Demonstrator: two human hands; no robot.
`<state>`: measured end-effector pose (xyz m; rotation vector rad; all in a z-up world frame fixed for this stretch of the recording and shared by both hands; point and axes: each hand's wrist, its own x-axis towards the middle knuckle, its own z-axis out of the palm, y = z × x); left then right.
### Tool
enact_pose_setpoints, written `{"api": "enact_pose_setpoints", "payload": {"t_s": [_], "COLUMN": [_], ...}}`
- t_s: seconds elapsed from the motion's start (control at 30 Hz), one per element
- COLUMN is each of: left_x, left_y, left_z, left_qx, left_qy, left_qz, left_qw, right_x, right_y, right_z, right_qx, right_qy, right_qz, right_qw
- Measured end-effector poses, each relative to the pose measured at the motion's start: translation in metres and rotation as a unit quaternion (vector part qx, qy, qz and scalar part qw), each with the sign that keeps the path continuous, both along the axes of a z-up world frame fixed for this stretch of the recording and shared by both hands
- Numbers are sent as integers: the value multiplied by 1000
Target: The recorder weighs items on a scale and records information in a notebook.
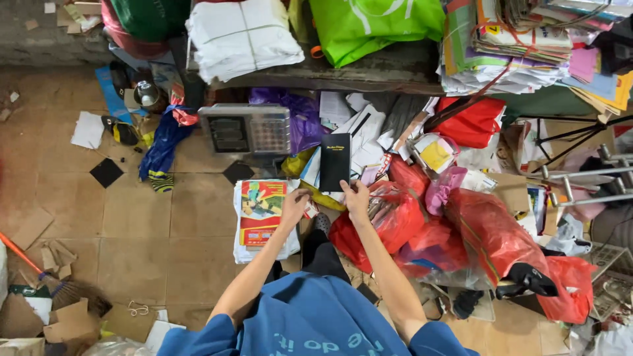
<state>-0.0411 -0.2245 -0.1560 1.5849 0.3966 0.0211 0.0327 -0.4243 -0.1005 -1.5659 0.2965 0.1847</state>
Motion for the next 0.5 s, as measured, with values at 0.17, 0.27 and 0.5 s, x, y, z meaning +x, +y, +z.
{"api": "enact_pose_setpoints", "payload": {"t_s": [0.17,0.27,0.5], "left_x": [-43,-86,-138], "left_y": [16,52,125], "left_z": [-32,-26,87], "left_qx": [-92,-147,-91], "left_qy": [27,1,-23], "left_qz": [-8,-6,51], "left_qw": [995,989,994], "right_x": [-70,-125,-209], "right_y": [27,78,179], "right_z": [20,8,20], "right_qx": [22,42,23], "right_qy": [0,-3,-66], "right_qz": [-4,-8,63], "right_qw": [1000,999,996]}}
